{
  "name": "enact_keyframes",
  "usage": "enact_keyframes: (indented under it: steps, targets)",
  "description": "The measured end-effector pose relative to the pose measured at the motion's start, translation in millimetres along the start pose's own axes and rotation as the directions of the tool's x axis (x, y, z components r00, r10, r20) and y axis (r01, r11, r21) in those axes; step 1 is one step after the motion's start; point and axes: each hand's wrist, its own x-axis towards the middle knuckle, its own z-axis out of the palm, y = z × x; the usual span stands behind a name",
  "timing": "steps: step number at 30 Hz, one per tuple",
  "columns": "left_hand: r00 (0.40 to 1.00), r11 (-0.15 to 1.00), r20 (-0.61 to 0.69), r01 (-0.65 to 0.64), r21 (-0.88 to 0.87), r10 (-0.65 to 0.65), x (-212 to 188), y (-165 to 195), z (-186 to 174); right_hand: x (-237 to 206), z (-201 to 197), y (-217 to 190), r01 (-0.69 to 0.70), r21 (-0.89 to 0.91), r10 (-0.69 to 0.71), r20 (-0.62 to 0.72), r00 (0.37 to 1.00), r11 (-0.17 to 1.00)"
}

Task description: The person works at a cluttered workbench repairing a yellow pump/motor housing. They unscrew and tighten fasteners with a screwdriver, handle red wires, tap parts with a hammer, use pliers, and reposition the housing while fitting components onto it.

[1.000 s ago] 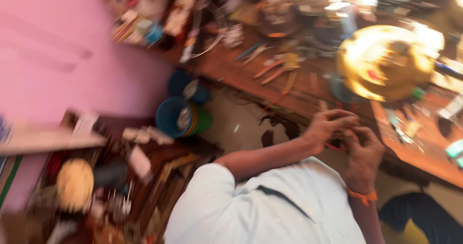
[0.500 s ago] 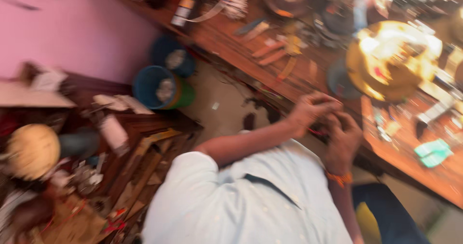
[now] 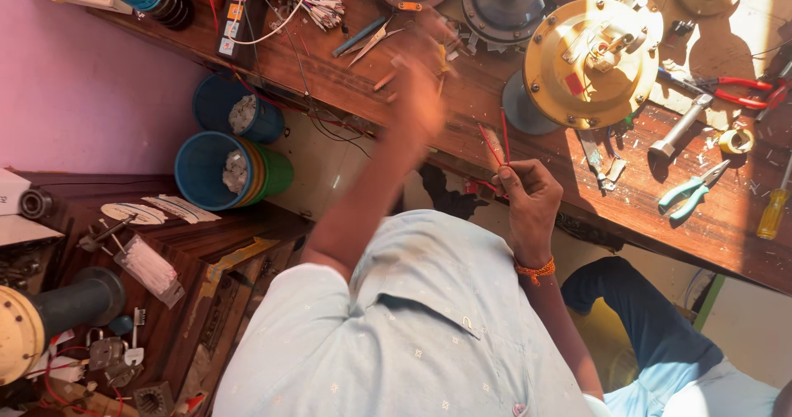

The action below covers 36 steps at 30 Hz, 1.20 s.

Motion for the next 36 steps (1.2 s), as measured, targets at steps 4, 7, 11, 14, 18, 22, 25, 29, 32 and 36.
enact_keyframes:
  steps: [4,7,11,14,18,22,25,29,32,36]
  targets:
    - [0.712,0.739,0.205,-0.661,-0.129,0.672,10.0,117.1,-3.8,-1.9,1.9,3.7,0.044,0.120,-0.038,-0.052,0.998,0.992]
    - [0.815,0.827,0.283,-0.551,0.112,0.505,-28.8,93.7,-0.7,-0.2,3.0,5.8,0.072,0.146,-0.066,-0.049,0.997,0.987]
    - [0.866,0.897,0.478,-0.319,0.307,0.144,-72.4,39.2,2.2,0.6,3.6,3.9,0.098,0.132,-0.095,-0.032,0.995,0.986]
    - [0.858,0.889,0.506,-0.160,0.430,-0.090,-91.4,16.5,-8.9,0.9,1.8,2.7,0.103,0.132,-0.097,-0.046,0.994,0.986]
    - [0.753,0.909,0.589,0.030,0.417,-0.295,-103.1,-23.3,-29.5,5.8,-1.7,8.1,0.031,0.077,-0.029,-0.030,0.999,0.997]
    - [0.752,0.938,0.598,0.076,0.337,-0.276,-86.2,-60.4,-42.7,14.4,-4.0,17.7,0.038,-0.055,-0.037,0.016,0.999,0.998]
    - [0.735,0.961,0.629,0.120,0.247,-0.254,-78.0,-69.9,-53.4,17.2,-4.4,22.5,-0.058,0.056,0.048,0.159,0.986,0.997]
    - [0.749,0.972,0.620,0.148,0.183,-0.231,-77.1,-68.3,-60.1,17.6,-5.2,24.7,-0.105,0.117,0.079,0.211,0.974,0.988]
    - [0.734,0.975,0.648,0.097,0.199,-0.205,-77.2,-67.0,-59.8,16.0,-7.6,22.3,-0.141,0.166,0.105,0.209,0.972,0.976]
    - [0.751,0.962,0.603,0.171,0.214,-0.268,-75.7,-76.6,-58.0,11.2,-10.1,9.5,-0.109,0.188,0.079,0.163,0.983,0.976]
